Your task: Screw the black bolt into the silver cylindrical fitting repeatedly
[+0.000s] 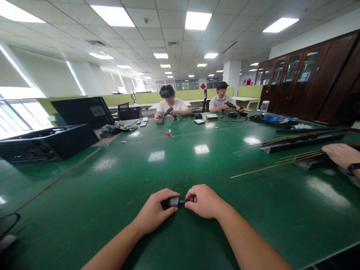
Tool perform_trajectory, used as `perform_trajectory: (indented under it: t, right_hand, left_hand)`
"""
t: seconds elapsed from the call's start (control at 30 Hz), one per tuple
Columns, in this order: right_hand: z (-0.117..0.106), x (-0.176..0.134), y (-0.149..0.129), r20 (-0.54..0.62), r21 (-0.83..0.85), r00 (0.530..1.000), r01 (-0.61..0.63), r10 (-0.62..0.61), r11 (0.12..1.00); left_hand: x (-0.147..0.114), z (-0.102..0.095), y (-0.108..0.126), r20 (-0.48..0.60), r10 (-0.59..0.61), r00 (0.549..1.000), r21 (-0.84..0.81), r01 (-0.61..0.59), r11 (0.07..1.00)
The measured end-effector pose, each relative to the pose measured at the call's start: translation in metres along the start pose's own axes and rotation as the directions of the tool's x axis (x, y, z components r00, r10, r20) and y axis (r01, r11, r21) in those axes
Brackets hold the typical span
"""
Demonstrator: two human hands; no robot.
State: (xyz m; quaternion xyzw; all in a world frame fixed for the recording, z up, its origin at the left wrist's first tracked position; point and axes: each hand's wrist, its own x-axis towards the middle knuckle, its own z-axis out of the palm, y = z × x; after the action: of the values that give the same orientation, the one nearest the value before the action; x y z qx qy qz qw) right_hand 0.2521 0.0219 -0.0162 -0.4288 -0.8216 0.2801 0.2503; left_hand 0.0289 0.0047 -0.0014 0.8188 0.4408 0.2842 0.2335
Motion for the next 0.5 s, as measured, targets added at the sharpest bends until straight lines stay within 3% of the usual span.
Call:
perform_trajectory:
  t: [0.5]
  right_hand:
    - [-0.0015, -0.0001, -0.0003, 0.023, 0.012, 1.000, -0.008, 0.007, 1.000]
  left_hand:
    - [0.0006, -0.0015, 0.0050, 0.011, -0.003, 1.000, 0.012, 0.003, 1.000]
